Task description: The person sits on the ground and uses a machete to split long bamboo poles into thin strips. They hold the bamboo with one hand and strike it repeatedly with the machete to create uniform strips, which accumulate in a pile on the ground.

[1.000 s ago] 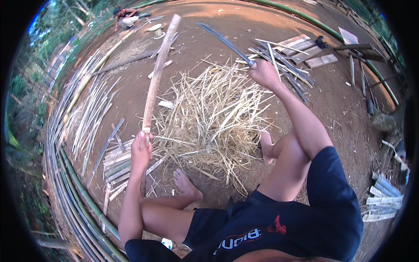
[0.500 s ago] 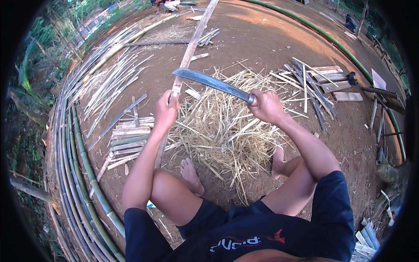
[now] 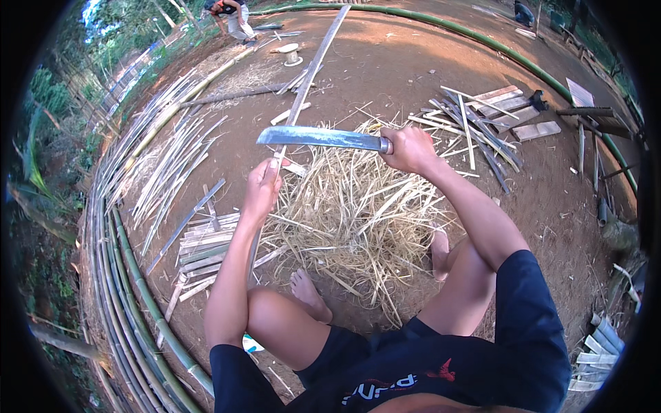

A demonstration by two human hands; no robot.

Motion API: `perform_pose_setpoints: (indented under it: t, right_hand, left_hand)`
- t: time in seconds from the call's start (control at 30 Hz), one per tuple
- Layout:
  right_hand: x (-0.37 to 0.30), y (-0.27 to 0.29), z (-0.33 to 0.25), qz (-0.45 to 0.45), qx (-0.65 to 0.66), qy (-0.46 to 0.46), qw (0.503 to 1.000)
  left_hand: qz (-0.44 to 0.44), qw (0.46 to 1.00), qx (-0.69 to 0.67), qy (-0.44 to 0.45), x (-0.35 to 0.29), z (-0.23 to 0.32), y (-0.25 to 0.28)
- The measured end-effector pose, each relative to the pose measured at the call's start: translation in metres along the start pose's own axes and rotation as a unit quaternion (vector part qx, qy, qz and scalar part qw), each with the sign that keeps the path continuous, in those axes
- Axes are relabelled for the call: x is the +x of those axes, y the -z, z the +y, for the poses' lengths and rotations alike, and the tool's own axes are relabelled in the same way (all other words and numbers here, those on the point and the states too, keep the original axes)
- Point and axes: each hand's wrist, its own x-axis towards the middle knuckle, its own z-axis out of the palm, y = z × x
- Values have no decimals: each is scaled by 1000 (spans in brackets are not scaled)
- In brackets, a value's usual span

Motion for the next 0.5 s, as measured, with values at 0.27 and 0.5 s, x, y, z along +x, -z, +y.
perform_pose_setpoints:
  t: [0.27, 0.5]
  right_hand:
    - [9, 14, 15, 22, 28, -75, 997]
    - [8, 17, 22, 50, 67, -109, 991]
  left_hand:
    - [-28, 999, 6, -16, -4, -6, 7]
    - [-25, 999, 23, -8, -12, -8, 15]
